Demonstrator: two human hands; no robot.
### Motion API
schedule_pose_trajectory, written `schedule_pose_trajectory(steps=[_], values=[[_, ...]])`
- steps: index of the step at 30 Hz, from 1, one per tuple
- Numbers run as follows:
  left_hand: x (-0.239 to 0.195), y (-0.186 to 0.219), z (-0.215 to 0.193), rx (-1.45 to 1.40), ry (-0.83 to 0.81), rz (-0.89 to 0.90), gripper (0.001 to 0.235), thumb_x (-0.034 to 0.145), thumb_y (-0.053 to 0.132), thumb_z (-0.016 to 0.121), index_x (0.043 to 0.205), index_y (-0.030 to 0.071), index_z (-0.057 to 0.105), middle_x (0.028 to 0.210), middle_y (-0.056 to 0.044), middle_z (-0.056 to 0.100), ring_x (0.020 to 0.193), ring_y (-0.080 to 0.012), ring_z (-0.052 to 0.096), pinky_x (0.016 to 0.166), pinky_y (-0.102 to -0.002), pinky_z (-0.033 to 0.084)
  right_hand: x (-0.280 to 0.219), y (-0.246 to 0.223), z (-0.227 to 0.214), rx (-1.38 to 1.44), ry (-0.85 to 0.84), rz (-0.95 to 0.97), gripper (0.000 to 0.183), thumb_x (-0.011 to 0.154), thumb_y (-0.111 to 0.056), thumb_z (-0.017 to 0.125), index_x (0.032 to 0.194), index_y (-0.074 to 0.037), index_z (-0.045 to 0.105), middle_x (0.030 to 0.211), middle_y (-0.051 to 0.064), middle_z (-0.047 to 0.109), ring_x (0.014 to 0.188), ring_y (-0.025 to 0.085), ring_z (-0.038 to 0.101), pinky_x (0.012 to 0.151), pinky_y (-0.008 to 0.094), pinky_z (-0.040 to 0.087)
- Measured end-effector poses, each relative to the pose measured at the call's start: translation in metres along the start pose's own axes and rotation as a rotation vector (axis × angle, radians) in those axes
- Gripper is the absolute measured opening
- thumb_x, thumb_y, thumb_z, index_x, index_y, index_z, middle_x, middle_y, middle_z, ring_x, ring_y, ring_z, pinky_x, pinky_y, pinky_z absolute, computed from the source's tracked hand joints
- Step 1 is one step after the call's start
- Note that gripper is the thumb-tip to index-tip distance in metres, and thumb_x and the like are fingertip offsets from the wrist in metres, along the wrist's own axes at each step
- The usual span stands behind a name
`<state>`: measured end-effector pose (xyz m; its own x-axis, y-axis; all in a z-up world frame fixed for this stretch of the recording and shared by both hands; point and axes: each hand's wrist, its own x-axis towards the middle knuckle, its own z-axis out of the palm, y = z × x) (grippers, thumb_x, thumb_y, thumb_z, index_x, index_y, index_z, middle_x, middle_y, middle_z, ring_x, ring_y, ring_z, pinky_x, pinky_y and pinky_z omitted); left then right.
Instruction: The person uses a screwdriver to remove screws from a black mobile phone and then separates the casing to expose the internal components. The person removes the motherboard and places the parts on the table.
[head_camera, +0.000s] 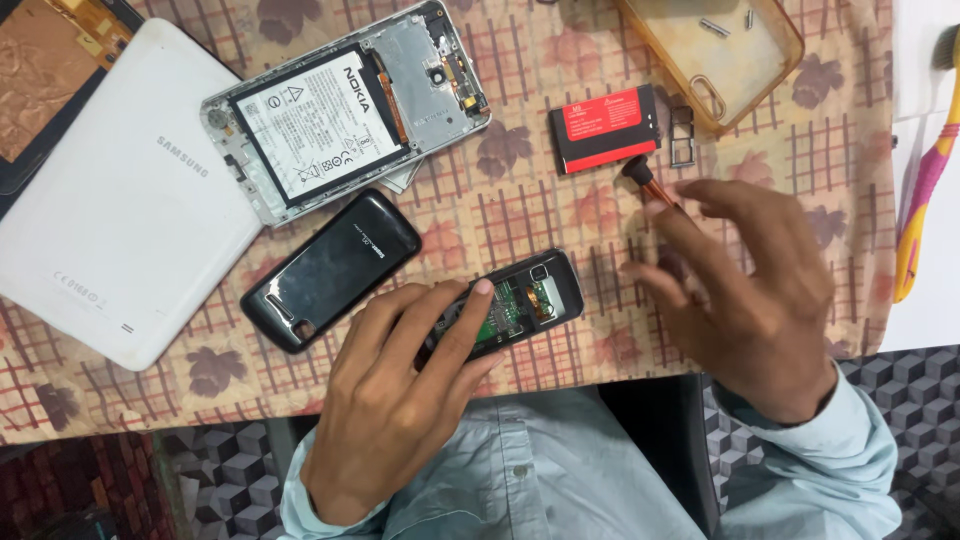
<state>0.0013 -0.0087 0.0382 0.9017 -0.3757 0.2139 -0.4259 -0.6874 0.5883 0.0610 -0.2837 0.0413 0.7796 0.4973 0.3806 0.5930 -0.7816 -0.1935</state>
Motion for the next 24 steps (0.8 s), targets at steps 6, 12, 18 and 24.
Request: schedule_pose_trajectory(steps=[6,12,18,24], values=[[0.002,0.002,-0.001,-0.085,0.036,-0.023,0.054,0.081,0.012,0.082,0.13,-0.003,0.068,0.119,-0.019,0.066,0.104,-0.0347,0.064,0.091,-0.046,0.055,-0.018,-0.023,0.004,0.353,-0.03,-0.06,0.043,0.081,-0.02,0.087,0.117,-0.005,0.069,0.125,0.02,0.064,0.113,0.036,0.069,0.095,0.044,0.061],[-0.001,0.013,0.001,-0.25,0.159,-0.086,0.055,0.08,0.019,0.084,0.129,0.001,0.068,0.121,-0.016,0.069,0.109,-0.0325,0.067,0.089,-0.042,0.058,-0.033,-0.038,0.016,0.968,-0.017,0.175,0.082,0.087,-0.01,0.084,0.155,-0.006,0.039,0.157,0.021,0.047,0.142,0.03,0.057,0.105,0.035,0.061],[0.004,0.019,0.013,-0.352,0.237,-0.167,0.058,0.081,0.02,0.087,0.13,-0.003,0.067,0.117,-0.018,0.069,0.103,-0.031,0.07,0.08,-0.038,0.059,-0.041,-0.053,0.024,1.476,-0.095,0.457,0.105,0.084,0.001,0.08,0.161,0.002,0.009,0.166,0.025,0.027,0.146,0.029,0.047,0.113,0.036,0.051],[0.005,0.018,0.013,-0.386,0.167,-0.136,0.061,0.083,0.022,0.085,0.133,-0.005,0.065,0.119,-0.018,0.07,0.104,-0.0309,0.074,0.086,-0.038,0.061,-0.033,-0.055,0.027,1.542,-0.119,0.422,0.096,0.093,0.006,0.076,0.164,0.002,0.012,0.162,0.028,0.046,0.142,0.03,0.057,0.102,0.034,0.055]])
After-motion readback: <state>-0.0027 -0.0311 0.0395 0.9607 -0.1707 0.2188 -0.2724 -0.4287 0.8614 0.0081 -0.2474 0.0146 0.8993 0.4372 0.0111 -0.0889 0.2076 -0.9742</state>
